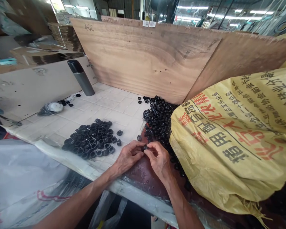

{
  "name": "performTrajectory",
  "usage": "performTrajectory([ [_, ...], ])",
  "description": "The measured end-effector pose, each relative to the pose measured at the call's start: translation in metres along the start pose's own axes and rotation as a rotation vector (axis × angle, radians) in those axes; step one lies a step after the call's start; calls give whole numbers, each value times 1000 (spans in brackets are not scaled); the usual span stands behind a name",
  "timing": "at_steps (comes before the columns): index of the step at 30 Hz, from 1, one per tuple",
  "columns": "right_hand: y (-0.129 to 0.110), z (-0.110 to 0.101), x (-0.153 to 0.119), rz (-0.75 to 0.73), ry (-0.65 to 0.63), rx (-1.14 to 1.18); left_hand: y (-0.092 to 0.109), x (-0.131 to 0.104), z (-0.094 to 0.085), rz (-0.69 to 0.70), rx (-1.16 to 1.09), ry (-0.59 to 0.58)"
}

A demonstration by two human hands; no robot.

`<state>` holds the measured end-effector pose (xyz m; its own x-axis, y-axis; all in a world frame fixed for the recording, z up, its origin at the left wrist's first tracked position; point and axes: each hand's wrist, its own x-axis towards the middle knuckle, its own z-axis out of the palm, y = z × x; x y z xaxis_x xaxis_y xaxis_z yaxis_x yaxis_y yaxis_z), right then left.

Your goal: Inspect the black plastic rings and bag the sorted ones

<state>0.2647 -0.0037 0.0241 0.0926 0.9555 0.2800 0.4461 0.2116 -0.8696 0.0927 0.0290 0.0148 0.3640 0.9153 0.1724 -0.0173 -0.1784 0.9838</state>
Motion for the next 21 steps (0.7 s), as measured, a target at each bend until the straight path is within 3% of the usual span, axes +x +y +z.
performTrajectory([
  [9,-3,-2,-1,-56,11,-58,14,5,-1,-218,-299,-7],
  [13,2,0,-3,-60,58,-71,15,3,-1,-180,-301,-15],
  [21,1,2,-4,-256,109,-216,13,0,-2,-90,-208,18],
])
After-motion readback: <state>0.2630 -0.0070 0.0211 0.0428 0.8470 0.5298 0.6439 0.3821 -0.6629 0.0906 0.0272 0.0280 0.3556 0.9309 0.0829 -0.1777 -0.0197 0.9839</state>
